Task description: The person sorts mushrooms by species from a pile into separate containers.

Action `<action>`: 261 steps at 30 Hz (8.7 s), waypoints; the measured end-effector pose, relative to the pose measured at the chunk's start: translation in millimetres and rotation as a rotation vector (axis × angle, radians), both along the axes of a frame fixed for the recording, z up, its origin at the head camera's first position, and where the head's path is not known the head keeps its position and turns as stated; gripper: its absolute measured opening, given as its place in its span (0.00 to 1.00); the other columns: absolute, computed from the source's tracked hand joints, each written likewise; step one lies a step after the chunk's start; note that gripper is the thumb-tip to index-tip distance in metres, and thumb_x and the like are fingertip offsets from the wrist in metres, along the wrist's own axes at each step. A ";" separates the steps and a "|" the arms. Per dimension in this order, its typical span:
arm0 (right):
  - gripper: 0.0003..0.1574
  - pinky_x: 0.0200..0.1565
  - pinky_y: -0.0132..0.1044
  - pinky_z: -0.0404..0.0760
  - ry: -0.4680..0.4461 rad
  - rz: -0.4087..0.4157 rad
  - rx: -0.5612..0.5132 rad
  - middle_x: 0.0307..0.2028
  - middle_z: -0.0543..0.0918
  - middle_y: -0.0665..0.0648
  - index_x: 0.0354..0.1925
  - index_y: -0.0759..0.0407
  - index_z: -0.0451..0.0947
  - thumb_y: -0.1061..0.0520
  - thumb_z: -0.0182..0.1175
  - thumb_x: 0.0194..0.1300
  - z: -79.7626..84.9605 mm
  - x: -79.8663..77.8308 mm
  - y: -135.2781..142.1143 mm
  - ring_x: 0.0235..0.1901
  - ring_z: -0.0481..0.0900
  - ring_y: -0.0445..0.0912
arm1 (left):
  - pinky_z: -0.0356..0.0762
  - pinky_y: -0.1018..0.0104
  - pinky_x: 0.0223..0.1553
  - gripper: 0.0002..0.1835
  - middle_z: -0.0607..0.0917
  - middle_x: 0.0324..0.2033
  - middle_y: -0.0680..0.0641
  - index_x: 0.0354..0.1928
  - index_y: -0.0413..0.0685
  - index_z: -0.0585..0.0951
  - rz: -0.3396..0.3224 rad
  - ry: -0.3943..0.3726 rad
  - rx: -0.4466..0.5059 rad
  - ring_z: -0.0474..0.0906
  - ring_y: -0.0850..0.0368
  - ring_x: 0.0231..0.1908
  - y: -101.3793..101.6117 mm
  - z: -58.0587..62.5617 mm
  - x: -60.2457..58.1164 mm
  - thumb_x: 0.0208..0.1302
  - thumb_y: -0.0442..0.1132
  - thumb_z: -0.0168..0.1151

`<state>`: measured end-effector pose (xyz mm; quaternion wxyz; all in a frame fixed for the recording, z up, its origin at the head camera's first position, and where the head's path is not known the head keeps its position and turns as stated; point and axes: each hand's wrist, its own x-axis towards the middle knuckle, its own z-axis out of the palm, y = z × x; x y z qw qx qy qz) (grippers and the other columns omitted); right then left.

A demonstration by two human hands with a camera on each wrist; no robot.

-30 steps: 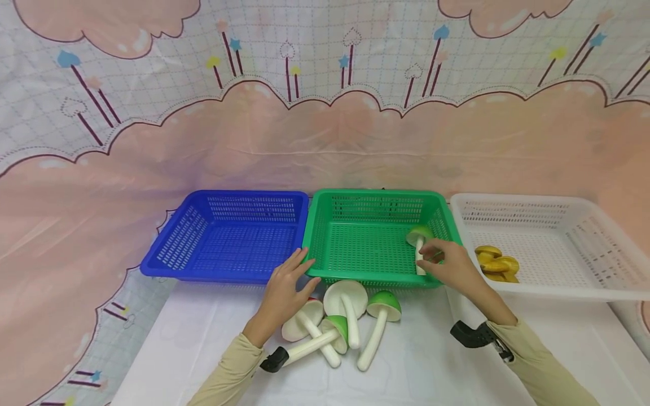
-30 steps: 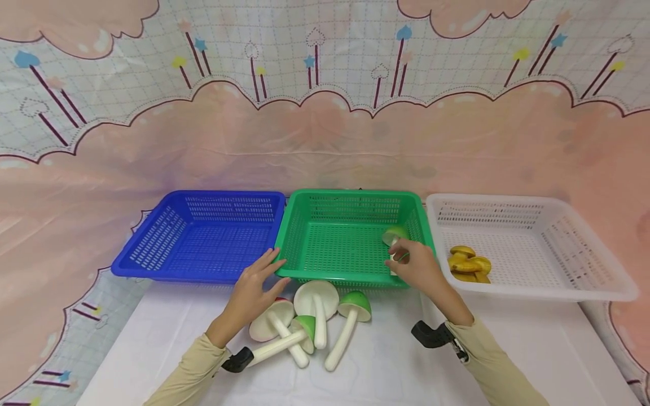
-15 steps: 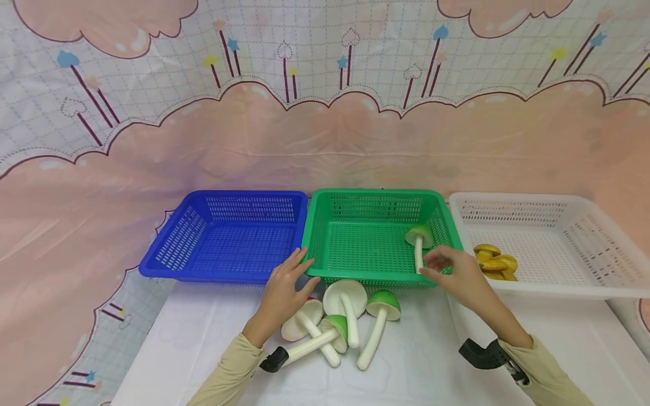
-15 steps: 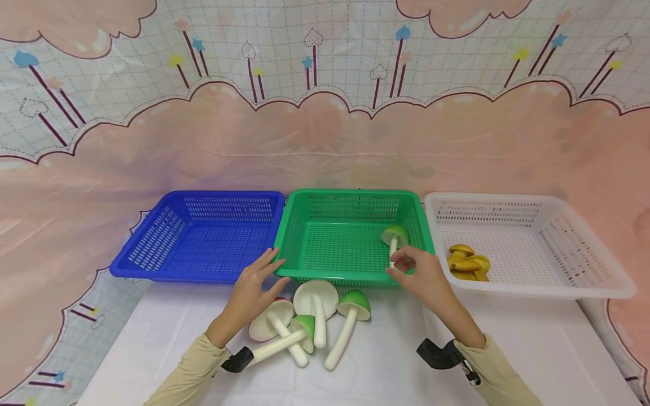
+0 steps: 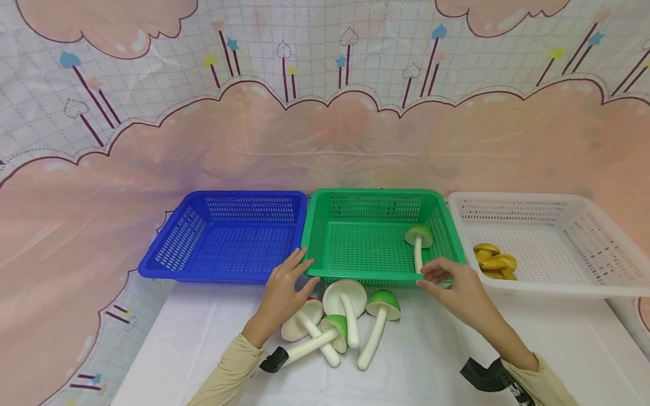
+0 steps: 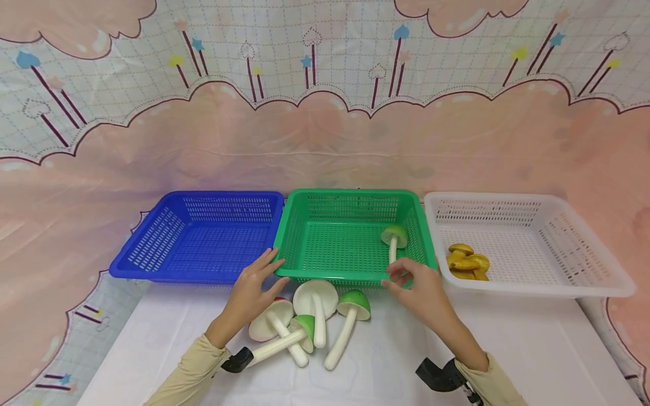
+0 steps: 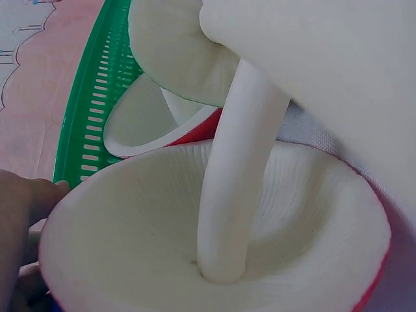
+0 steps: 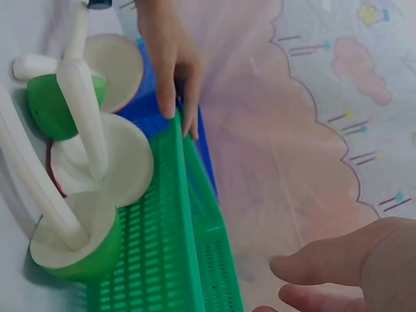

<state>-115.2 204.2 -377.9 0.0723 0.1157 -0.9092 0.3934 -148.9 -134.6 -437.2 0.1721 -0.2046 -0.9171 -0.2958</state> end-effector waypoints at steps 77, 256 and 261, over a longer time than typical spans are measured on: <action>0.31 0.18 0.41 0.81 -0.407 -0.200 -0.560 0.30 0.77 0.57 0.53 0.64 0.66 0.70 0.67 0.52 -101.9 60.7 -69.7 0.23 0.80 0.45 | 0.63 0.37 0.57 0.26 0.70 0.63 0.38 0.55 0.37 0.79 -0.002 0.082 -0.019 0.61 0.43 0.66 0.2 -8.2 -2.0 0.55 0.42 0.70; 0.43 0.65 0.63 0.48 0.288 -0.084 0.429 0.67 0.54 0.77 0.65 0.79 0.57 0.42 0.47 0.72 -80.4 -12.1 42.5 0.67 0.50 0.68 | 0.69 0.78 0.53 0.18 0.82 0.47 0.50 0.39 0.49 0.84 -0.069 0.107 0.156 0.77 0.55 0.49 -21.4 -6.2 102.3 0.43 0.25 0.72; 0.43 0.65 0.62 0.48 0.290 -0.078 0.426 0.67 0.55 0.76 0.65 0.79 0.57 0.42 0.48 0.71 -79.6 -11.1 42.5 0.67 0.51 0.67 | 0.68 0.80 0.53 0.21 0.82 0.46 0.51 0.39 0.49 0.84 -0.069 0.090 0.165 0.77 0.57 0.48 -21.3 -10.1 110.4 0.40 0.23 0.73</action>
